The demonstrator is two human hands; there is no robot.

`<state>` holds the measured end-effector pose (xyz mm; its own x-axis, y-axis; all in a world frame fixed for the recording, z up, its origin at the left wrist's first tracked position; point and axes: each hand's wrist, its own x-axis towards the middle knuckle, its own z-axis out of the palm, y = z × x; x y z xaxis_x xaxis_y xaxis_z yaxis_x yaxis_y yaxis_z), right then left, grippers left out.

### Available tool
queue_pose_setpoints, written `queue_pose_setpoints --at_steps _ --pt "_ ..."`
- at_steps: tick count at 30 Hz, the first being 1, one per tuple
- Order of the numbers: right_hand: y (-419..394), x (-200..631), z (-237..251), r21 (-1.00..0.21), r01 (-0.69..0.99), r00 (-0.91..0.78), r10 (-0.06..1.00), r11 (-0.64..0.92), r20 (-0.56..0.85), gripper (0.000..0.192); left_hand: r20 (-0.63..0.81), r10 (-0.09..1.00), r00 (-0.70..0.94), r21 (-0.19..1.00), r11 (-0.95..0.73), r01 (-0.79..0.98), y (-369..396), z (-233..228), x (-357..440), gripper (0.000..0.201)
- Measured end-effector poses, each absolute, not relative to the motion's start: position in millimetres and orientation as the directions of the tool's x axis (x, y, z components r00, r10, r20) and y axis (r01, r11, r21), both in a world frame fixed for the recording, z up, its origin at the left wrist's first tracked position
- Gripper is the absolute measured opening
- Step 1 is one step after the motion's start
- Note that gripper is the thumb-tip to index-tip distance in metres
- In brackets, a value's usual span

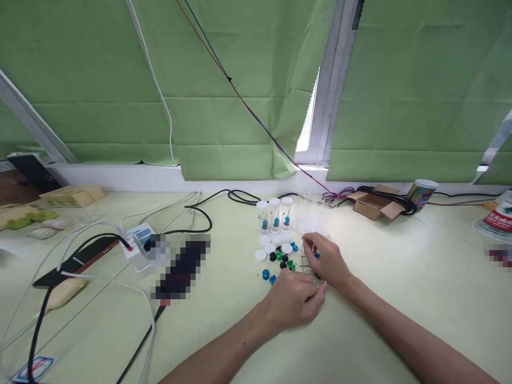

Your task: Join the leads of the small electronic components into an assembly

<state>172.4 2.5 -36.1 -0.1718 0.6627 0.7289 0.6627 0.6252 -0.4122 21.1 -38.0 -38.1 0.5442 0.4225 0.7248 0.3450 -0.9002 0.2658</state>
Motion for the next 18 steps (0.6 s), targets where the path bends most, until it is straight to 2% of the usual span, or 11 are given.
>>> queue_pose_setpoints --at_steps 5,7,10,14,15,18 --pt "-0.7 167.8 -38.9 -0.449 0.64 -0.207 0.702 0.624 0.682 0.011 0.896 0.328 0.299 0.211 -0.908 0.363 -23.8 -17.9 16.9 0.046" --pt "-1.2 167.4 -39.7 -0.441 0.645 -0.215 0.702 0.624 0.68 0.012 0.926 0.345 0.154 0.247 -0.86 0.446 -18.9 -7.5 12.6 0.046" --pt "-1.5 166.6 -40.0 -0.442 0.652 -0.225 0.715 0.615 0.662 0.012 0.926 0.376 0.027 0.309 -0.797 0.52 -15.7 7.3 5.4 0.047" --pt "-2.6 164.9 -39.1 -0.471 0.623 -0.245 0.728 0.625 0.641 0.013 0.88 0.474 -0.031 0.418 -0.741 0.525 -19.1 21.1 3.0 0.048" --pt "-2.8 164.6 -39.2 -0.476 0.611 -0.252 0.726 0.632 0.64 0.013 0.878 0.477 -0.023 0.415 -0.738 0.532 -21.1 22.9 4.8 0.049" --pt "-2.3 164.4 -42.1 -0.468 0.607 -0.265 0.719 0.642 0.642 0.013 0.913 0.402 0.072 0.3 -0.781 0.548 -28.6 23.3 16.9 0.048"
